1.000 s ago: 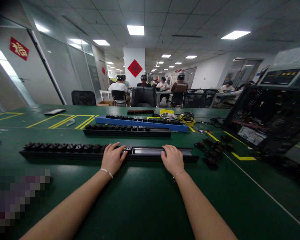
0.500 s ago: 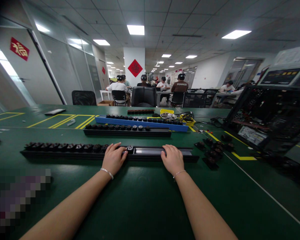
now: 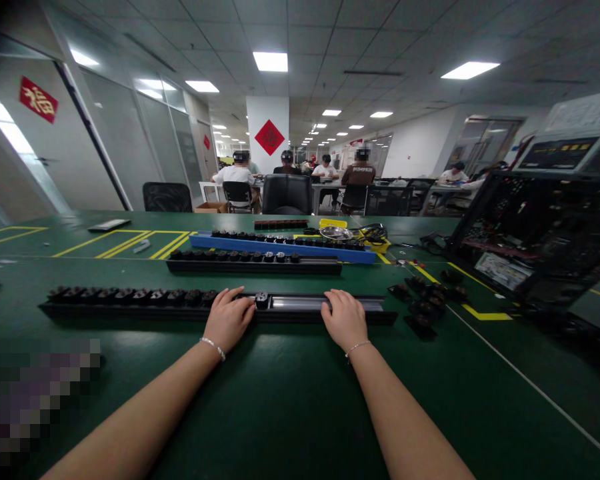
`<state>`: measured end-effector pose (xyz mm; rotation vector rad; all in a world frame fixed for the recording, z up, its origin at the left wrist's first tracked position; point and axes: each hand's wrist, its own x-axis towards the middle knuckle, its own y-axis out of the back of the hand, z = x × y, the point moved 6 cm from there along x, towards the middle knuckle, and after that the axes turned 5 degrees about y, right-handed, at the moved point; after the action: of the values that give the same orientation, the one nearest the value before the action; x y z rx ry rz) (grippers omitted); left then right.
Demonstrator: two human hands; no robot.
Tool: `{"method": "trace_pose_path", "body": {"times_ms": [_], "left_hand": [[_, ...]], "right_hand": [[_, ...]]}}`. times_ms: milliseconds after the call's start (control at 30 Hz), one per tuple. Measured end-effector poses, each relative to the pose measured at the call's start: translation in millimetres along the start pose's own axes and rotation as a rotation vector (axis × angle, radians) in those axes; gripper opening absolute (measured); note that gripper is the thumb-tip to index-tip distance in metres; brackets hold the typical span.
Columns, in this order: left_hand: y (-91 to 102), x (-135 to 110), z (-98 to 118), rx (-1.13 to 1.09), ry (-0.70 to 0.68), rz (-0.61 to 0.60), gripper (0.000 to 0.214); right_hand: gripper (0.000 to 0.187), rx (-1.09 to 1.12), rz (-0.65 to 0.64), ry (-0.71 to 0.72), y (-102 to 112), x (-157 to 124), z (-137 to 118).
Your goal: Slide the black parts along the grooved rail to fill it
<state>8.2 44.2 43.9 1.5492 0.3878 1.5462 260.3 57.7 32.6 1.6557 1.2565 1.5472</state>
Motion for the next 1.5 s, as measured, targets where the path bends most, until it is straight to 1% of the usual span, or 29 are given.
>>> {"method": "trace_pose_path", "body": {"times_ms": [133, 233, 367, 533, 633, 767, 1033, 1367, 1500], "left_hand": [[-1.2, 0.3, -0.1, 0.003, -0.005, -0.008, 0.021], [-2.4, 0.3, 0.7, -0.005, -0.015, -0.012, 0.021], [-3.1, -0.1, 4.0, -0.01, -0.049, -0.027, 0.022], [-6.1, -0.5, 3.9, -0.011, -0.048, -0.054, 0.023], [-10.6, -0.8, 3.9, -0.033, -0.065, -0.06, 0.022], [-16.3, -1.7, 7.0, -0.068, -0.11, -0.082, 0.022], [-21.4, -3.8, 8.8, -0.048, -0.077, -0.207, 0.018], [-21.6, -4.6, 9.7, -0.053, -0.088, -0.207, 0.019], [-21.8, -4.6, 9.8, -0.048, -0.091, -0.227, 0.021]], "right_hand": [[0.035, 0.012, 0.039, 0.033, 0.4, 0.3, -0.4], [0.035, 0.058, 0.049, 0.091, 1.9, 0.8, -9.4], [0.036, 0.137, 0.001, 0.171, 1.9, 0.0, -36.1], [0.038, 0.199, -0.132, 0.349, -6.1, -7.0, -79.6], [0.039, 0.184, -0.175, 0.383, -10.7, -10.7, -91.9], [0.041, 0.158, -0.191, 0.376, -14.3, -12.3, -93.5], [0.044, 0.125, -0.203, 0.399, -18.3, -12.0, -92.5], [0.042, 0.12, -0.192, 0.381, -17.9, -11.1, -93.6], [0.04, 0.097, -0.186, 0.373, -17.7, -10.2, -93.7]]}}
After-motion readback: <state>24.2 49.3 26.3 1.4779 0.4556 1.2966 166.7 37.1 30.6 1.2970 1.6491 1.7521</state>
